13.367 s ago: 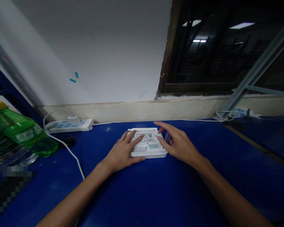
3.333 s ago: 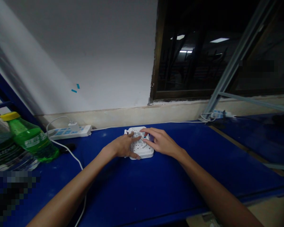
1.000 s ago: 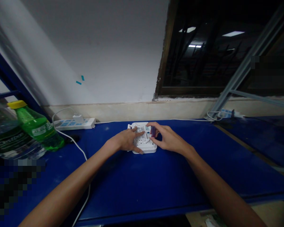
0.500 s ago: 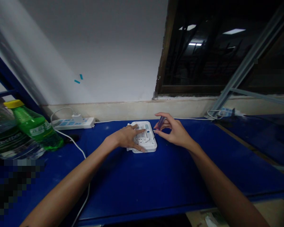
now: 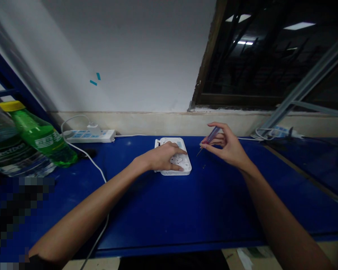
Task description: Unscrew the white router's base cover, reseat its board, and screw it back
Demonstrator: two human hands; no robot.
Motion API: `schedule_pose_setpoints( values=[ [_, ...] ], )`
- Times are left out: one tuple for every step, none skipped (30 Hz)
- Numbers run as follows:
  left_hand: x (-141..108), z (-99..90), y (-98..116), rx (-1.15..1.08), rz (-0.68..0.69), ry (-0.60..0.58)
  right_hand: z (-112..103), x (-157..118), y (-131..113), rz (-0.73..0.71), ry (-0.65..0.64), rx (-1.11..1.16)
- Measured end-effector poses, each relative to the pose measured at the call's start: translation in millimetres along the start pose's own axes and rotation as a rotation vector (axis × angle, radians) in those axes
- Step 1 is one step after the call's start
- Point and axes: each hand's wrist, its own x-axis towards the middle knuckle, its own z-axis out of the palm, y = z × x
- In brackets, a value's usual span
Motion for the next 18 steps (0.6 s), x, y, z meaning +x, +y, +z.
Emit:
schedule_pose_setpoints(
  values=[
    [0.2,0.0,-1.0,0.000,-0.002,-0.005,-0.6,-0.1,2.4,0.002,0.011,-0.005],
    [0.4,0.3,-2.3,-0.002,-0.001,-0.008,-0.5,-0.1,4.7,0.000,0.024,-0.013],
    [0.6,1.1,-4.0,-0.005,0.006,-0.009,0.0,0.2,6.9,-0.004,0.039,-0.025],
    [0.8,2.2,-5.8,-0.010,0.016,-0.007,1.0,0.7,8.9,-0.011,0.052,-0.038],
    [1.0,3.5,-7.7,-0.015,0.030,-0.002,2.3,1.3,10.6,-0.017,0.063,-0.051],
    [1.2,4.9,-9.5,-0.017,0.043,0.003,3.8,1.9,12.0,-0.022,0.071,-0.062],
    [1.4,6.2,-11.2,-0.017,0.054,0.009,5.6,2.4,13.0,-0.024,0.077,-0.069],
    [1.7,7.3,-12.7,-0.014,0.062,0.013,7.4,2.8,13.6,-0.023,0.080,-0.067],
    [1.8,7.9,-13.8,-0.011,0.066,0.016,9.4,2.9,13.7,-0.019,0.082,-0.057],
    [1.8,8.1,-14.5,-0.009,0.068,0.018,11.6,2.8,13.3,-0.012,0.083,-0.040],
    [1.7,7.8,-15.0,-0.007,0.066,0.017,13.9,2.4,12.4,-0.004,0.083,-0.020],
    [1.4,7.1,-15.3,-0.007,0.060,0.015,16.5,1.7,11.0,0.006,0.076,0.000],
    [1.0,6.0,-15.5,-0.008,0.048,0.012,19.2,0.6,9.2,0.014,0.062,0.016],
    [0.4,4.7,-15.7,-0.010,0.034,0.008,22.1,-0.6,7.1,0.021,0.042,0.025],
    [-0.3,3.4,-16.0,-0.013,0.021,0.006,25.2,-2.0,4.6,0.023,0.017,0.025],
    [-1.1,2.2,-16.5,-0.019,0.011,0.004,28.3,-3.5,2.1,0.019,-0.011,0.019],
    [-1.9,1.1,-17.2,-0.026,0.007,0.004,31.2,-5.0,-0.6,0.009,-0.037,0.007],
    [-2.6,0.2,-18.2,-0.033,0.007,0.003,33.9,-6.3,-3.2,-0.004,-0.059,-0.006]
  ],
)
